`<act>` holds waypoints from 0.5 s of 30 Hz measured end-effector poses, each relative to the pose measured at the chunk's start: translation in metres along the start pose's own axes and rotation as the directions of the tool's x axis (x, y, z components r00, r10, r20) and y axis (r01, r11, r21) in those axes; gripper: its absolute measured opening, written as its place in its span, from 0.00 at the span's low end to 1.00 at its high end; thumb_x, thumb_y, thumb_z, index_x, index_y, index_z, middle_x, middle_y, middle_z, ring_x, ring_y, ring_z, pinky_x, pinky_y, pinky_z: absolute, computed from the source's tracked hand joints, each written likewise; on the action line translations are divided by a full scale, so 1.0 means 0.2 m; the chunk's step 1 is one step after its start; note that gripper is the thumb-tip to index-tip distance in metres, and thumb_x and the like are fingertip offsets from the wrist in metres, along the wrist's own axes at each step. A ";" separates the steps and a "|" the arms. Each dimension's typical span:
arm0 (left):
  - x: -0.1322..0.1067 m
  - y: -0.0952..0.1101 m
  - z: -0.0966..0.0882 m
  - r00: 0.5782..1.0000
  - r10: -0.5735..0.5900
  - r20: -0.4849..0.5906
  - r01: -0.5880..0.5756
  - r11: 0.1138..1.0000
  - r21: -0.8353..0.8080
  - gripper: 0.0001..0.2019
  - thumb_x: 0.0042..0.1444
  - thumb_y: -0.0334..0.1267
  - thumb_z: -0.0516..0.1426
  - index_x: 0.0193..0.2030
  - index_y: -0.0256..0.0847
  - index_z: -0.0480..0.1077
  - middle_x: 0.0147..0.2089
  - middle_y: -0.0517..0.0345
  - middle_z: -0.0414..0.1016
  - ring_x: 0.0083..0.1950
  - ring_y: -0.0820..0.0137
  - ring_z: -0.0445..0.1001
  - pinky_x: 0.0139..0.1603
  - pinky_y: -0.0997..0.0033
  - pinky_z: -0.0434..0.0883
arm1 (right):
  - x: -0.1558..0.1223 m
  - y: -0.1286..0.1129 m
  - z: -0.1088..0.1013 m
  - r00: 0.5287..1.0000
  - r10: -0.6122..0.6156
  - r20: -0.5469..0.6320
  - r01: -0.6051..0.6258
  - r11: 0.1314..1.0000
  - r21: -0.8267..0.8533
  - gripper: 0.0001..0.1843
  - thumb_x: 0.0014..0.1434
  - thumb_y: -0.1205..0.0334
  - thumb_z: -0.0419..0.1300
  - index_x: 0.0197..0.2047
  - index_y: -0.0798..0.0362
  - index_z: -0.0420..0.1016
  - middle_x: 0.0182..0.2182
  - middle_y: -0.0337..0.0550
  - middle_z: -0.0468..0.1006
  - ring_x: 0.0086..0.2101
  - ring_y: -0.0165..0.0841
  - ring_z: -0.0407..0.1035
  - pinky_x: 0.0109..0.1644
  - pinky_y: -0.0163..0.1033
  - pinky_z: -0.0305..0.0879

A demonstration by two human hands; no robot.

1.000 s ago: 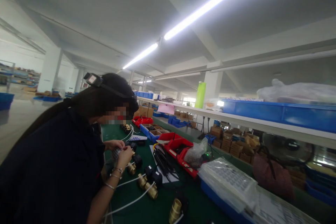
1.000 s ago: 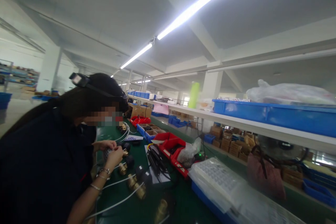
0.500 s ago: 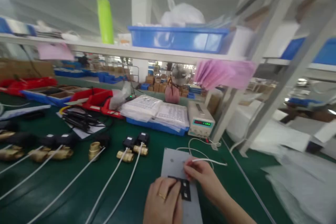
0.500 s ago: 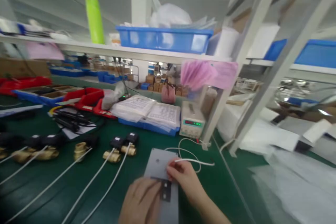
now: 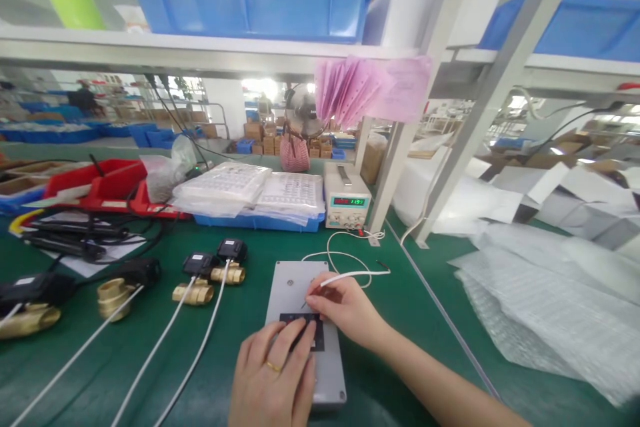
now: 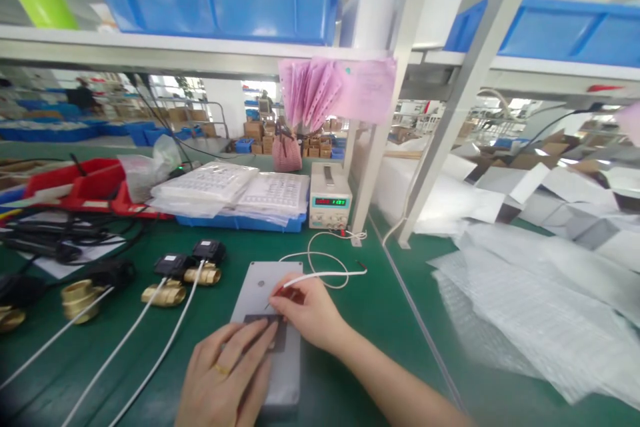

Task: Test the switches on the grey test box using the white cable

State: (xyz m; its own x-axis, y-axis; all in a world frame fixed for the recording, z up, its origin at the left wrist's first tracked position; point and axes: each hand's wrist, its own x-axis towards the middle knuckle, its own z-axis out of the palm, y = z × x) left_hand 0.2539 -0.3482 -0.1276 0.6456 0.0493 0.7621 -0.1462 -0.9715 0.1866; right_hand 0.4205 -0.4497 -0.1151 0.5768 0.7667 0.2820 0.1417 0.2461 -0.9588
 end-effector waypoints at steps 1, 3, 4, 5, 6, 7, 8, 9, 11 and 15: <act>0.00 0.00 0.00 1.000 -0.001 0.003 0.001 1.000 0.003 0.15 0.73 0.31 0.50 0.59 0.39 0.74 0.56 0.54 0.77 0.55 0.60 0.68 0.56 0.59 0.61 | 0.00 0.00 0.00 1.000 -0.011 -0.002 0.011 1.000 -0.006 0.14 0.58 0.53 0.71 0.34 0.56 0.79 0.28 0.41 0.73 0.27 0.34 0.68 0.27 0.30 0.65; -0.01 0.00 0.00 1.000 -0.001 0.003 0.001 1.000 0.008 0.14 0.72 0.32 0.51 0.58 0.39 0.74 0.55 0.54 0.78 0.54 0.59 0.68 0.55 0.58 0.61 | 0.00 0.00 0.00 1.000 -0.028 -0.002 0.028 1.000 -0.014 0.12 0.58 0.55 0.70 0.34 0.56 0.79 0.29 0.41 0.73 0.27 0.34 0.68 0.27 0.30 0.65; -0.01 0.00 0.00 1.000 -0.002 0.004 0.002 1.000 0.010 0.14 0.73 0.32 0.50 0.58 0.39 0.74 0.54 0.54 0.78 0.53 0.59 0.68 0.55 0.58 0.61 | 0.00 0.00 0.00 0.999 -0.034 0.000 0.034 0.999 -0.018 0.11 0.58 0.55 0.69 0.34 0.55 0.80 0.29 0.41 0.73 0.27 0.34 0.68 0.27 0.30 0.66; -0.01 -0.01 0.00 1.000 -0.003 0.005 0.003 1.000 0.010 0.14 0.73 0.32 0.50 0.58 0.39 0.74 0.54 0.54 0.78 0.53 0.59 0.68 0.55 0.58 0.61 | 0.00 0.00 0.00 0.999 -0.042 0.001 0.042 0.999 -0.022 0.11 0.59 0.55 0.69 0.34 0.55 0.80 0.29 0.41 0.73 0.27 0.34 0.68 0.27 0.30 0.66; -0.01 -0.01 0.00 1.000 -0.006 0.008 0.006 1.000 0.009 0.14 0.73 0.32 0.50 0.58 0.39 0.74 0.53 0.54 0.78 0.52 0.59 0.68 0.55 0.58 0.61 | 0.00 0.00 0.00 0.999 -0.048 0.003 0.048 0.998 -0.027 0.11 0.59 0.55 0.68 0.35 0.55 0.80 0.30 0.41 0.73 0.27 0.34 0.68 0.27 0.30 0.67; 0.00 -0.01 0.00 1.000 -0.008 0.012 0.008 1.000 0.008 0.14 0.73 0.32 0.50 0.57 0.39 0.74 0.53 0.54 0.78 0.52 0.59 0.68 0.55 0.58 0.61 | 0.00 0.00 -0.01 0.998 -0.055 0.005 0.055 0.998 -0.032 0.11 0.59 0.55 0.68 0.35 0.55 0.80 0.30 0.41 0.73 0.27 0.34 0.68 0.27 0.30 0.67; 0.00 -0.01 -0.01 1.000 -0.001 0.025 0.001 1.000 0.005 0.14 0.72 0.31 0.50 0.57 0.39 0.73 0.53 0.55 0.78 0.52 0.60 0.67 0.55 0.58 0.61 | -0.01 -0.01 -0.01 0.998 -0.062 0.007 0.062 0.997 -0.037 0.10 0.59 0.55 0.67 0.34 0.54 0.80 0.31 0.41 0.73 0.28 0.34 0.68 0.27 0.31 0.68; 0.00 -0.01 -0.01 0.999 0.007 0.038 -0.007 1.000 0.000 0.14 0.72 0.31 0.51 0.57 0.39 0.73 0.53 0.55 0.78 0.52 0.60 0.67 0.55 0.59 0.61 | -0.01 -0.01 -0.01 0.997 -0.072 0.010 0.072 0.996 -0.045 0.10 0.60 0.55 0.67 0.34 0.54 0.80 0.31 0.41 0.73 0.28 0.35 0.68 0.28 0.31 0.68; 0.01 -0.02 -0.02 0.999 0.023 0.049 -0.023 1.000 -0.010 0.13 0.71 0.30 0.52 0.57 0.39 0.73 0.52 0.55 0.78 0.52 0.61 0.67 0.55 0.60 0.61 | -0.01 -0.02 -0.01 0.995 -0.095 0.023 0.096 0.993 -0.067 0.09 0.60 0.56 0.66 0.34 0.54 0.80 0.31 0.41 0.73 0.28 0.34 0.68 0.29 0.32 0.67; 0.02 -0.04 -0.04 0.997 0.040 0.073 -0.038 0.999 -0.021 0.14 0.69 0.30 0.54 0.58 0.39 0.73 0.52 0.57 0.78 0.51 0.63 0.67 0.56 0.61 0.60 | -0.01 -0.04 -0.01 0.988 -0.143 0.049 0.148 0.982 -0.119 0.08 0.61 0.59 0.65 0.34 0.53 0.80 0.32 0.40 0.74 0.27 0.33 0.67 0.31 0.34 0.65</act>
State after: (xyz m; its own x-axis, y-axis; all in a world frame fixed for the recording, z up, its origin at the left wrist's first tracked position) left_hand 0.2517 -0.3394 -0.1220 0.6919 -0.0063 0.7219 -0.1864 -0.9676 0.1702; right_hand 0.4196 -0.4551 -0.1079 0.5103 0.7518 0.4176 0.3201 0.2846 -0.9036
